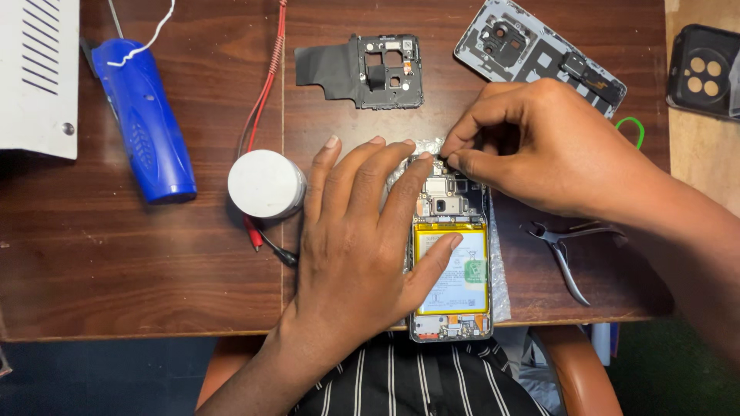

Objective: The person repairs a disassembled smartphone at a workbench. They hold the phone body with the battery exposed, use a thin tool to work on the camera module area, detach and reposition a small camera component, then use a metal pen-shaped tool and pliers while working on the phone and its separated back cover.

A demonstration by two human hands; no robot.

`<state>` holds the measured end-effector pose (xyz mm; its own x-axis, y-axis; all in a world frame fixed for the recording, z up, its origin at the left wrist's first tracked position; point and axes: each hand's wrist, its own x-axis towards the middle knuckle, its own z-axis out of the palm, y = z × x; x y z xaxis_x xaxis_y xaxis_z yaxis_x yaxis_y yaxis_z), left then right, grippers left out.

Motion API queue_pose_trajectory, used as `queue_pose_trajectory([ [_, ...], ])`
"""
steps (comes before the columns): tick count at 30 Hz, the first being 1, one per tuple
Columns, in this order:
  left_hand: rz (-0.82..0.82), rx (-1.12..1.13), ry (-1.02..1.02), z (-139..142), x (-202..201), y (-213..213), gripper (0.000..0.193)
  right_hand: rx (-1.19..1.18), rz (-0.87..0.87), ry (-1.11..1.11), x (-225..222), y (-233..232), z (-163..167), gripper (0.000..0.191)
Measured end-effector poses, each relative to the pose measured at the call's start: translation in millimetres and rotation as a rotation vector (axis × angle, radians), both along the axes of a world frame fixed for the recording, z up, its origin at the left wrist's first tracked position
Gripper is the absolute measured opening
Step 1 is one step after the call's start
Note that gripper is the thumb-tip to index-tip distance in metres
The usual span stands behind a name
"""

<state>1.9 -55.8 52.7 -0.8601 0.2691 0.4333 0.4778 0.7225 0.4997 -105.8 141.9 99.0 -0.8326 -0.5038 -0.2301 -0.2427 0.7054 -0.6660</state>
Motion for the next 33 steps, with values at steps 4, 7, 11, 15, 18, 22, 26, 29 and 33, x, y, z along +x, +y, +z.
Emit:
queue_pose_trajectory([
  [4, 0.001, -0.008, -0.013, 0.4, -0.1, -1.8, 0.067, 0.023, 0.027, 0.086, 3.1, -1.3, -1.2, 0.012],
  [7, -0.004, -0.006, -0.013, 0.7, -0.7, -1.5, 0.067, 0.055, 0.044, 0.188, 7.5, -1.2, 0.1, 0.012],
  [11, 0.005, 0.005, -0.022, 1.9, -0.2, -2.2, 0.067, 0.107, 0.009, 0.376, 21.0, 2.3, 5.2, 0.012],
  [15, 0.024, 0.016, -0.028, 4.1, -0.1, -4.2, 0.071, 0.006, 0.021, 0.474, 42.1, 4.7, 4.0, 0.018],
  [18, 0.042, 0.017, -0.033, 5.7, 0.1, -5.1, 0.075, 0.100, 0.052, 0.662, 55.9, 2.8, -3.7, 0.021],
  [22, 0.045, 0.013, -0.041, 5.2, -1.2, -5.2, 0.077, 0.095, 0.008, 0.693, 64.4, -0.7, -13.0, 0.022],
  [26, 0.041, 0.020, -0.047, 3.8, -0.9, -5.7, 0.077, 0.118, 0.016, 0.718, 64.9, -2.9, -14.2, 0.024],
  [29, 0.035, 0.019, -0.046, 3.2, -0.8, -6.1, 0.077, 0.142, 0.036, 0.738, 65.0, -4.9, -12.8, 0.025],
  [33, 0.026, 0.011, -0.036, 3.2, -1.1, -7.3, 0.077, 0.208, 0.080, 0.807, 67.4, -9.7, -10.2, 0.028],
])
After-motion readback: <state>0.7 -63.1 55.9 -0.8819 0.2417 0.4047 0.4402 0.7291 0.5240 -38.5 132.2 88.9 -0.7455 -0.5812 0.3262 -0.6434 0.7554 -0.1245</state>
